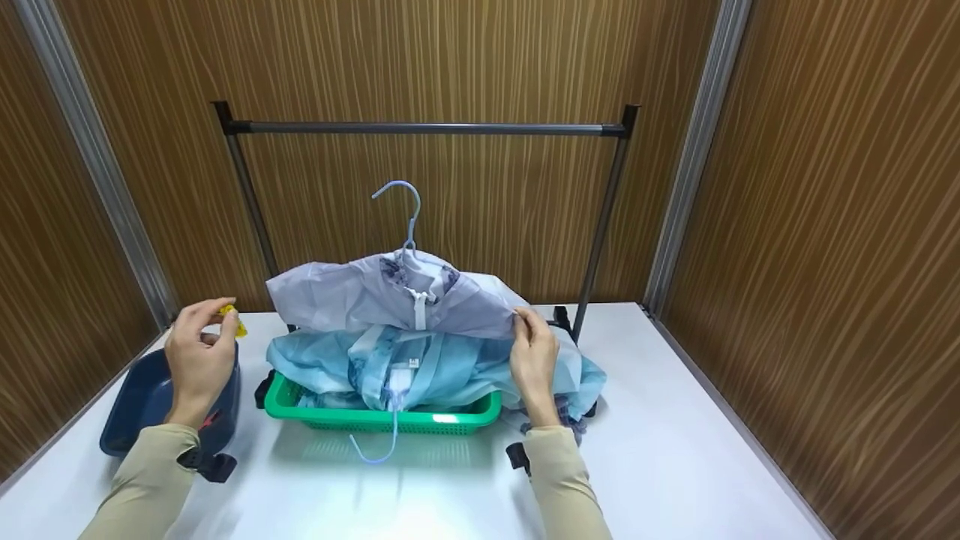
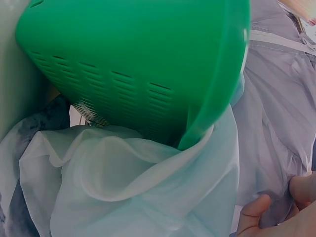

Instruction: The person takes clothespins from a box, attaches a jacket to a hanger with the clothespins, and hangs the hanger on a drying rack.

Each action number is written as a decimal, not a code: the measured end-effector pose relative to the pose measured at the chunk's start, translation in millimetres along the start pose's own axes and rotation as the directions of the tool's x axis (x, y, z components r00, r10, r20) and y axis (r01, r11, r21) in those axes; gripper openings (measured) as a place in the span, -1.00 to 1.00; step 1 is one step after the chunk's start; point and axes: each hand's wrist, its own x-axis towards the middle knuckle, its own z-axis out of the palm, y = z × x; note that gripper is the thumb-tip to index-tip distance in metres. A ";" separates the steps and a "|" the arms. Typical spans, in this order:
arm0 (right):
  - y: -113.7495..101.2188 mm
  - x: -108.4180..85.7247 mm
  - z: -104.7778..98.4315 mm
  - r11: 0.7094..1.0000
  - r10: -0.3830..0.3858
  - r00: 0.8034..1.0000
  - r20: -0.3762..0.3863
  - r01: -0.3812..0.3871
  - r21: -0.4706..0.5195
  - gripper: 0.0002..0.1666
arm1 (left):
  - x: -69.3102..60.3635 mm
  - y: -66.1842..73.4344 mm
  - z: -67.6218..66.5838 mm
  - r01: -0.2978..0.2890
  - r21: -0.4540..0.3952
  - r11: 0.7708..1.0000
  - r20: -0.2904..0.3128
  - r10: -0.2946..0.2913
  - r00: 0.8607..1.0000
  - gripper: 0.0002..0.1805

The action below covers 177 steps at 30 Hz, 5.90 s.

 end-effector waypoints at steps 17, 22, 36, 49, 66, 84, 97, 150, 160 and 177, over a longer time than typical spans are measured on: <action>-0.5 -0.8 -1.2 0.999 0.015 1.000 0.015 -0.014 -0.031 -0.71 | -3.3 39.9 40.0 -0.132 -0.097 0.986 -0.002 0.133 0.991 -0.82; -0.4 -1.0 0.1 0.999 -0.001 1.000 0.015 0.002 -0.033 -0.70 | -2.6 50.4 49.8 -0.173 -0.134 0.976 0.017 0.177 0.984 -0.78; -1.3 -0.9 1.2 1.000 0.005 1.000 -0.003 -0.005 -0.031 -0.72 | -0.4 81.6 67.8 -0.202 -0.148 0.968 0.081 0.216 0.973 -0.65; -1.8 -1.0 0.7 1.000 -0.002 1.000 -0.002 0.002 -0.025 -0.73 | 7.9 110.3 79.3 -0.265 -0.169 0.949 0.166 0.293 0.942 -0.67; -2.9 -1.4 1.0 0.999 0.009 1.000 -0.002 -0.009 -0.037 -0.73 | 12.8 159.5 107.8 -0.369 -0.151 0.917 0.281 0.398 0.873 -0.55; -3.1 -1.5 2.2 0.999 -0.004 1.000 -0.018 0.003 -0.054 -0.74 | 21.3 189.7 129.9 -0.460 -0.119 0.880 0.490 0.455 0.743 -0.66; -3.5 0.8 1.3 0.999 -0.009 1.000 -0.016 0.008 -0.054 -0.75 | 20.0 204.9 151.6 -0.633 -0.053 0.772 0.565 0.546 0.619 -0.76; 0.1 1.8 0.2 1.000 0.021 1.000 0.004 -0.021 -0.017 -0.71 | -6.3 150.8 127.3 -0.548 -0.056 0.835 0.434 0.514 0.740 -0.78; -1.0 3.2 -2.4 0.999 0.039 0.999 -0.006 -0.039 0.009 -0.72 | -13.4 124.1 104.8 -0.509 -0.094 0.856 0.394 0.502 0.770 -0.78; -2.7 2.8 -3.0 0.999 0.037 0.999 -0.004 -0.036 0.024 -0.71 | -20.4 79.1 53.9 -0.449 -0.055 0.892 0.386 0.434 0.814 -0.79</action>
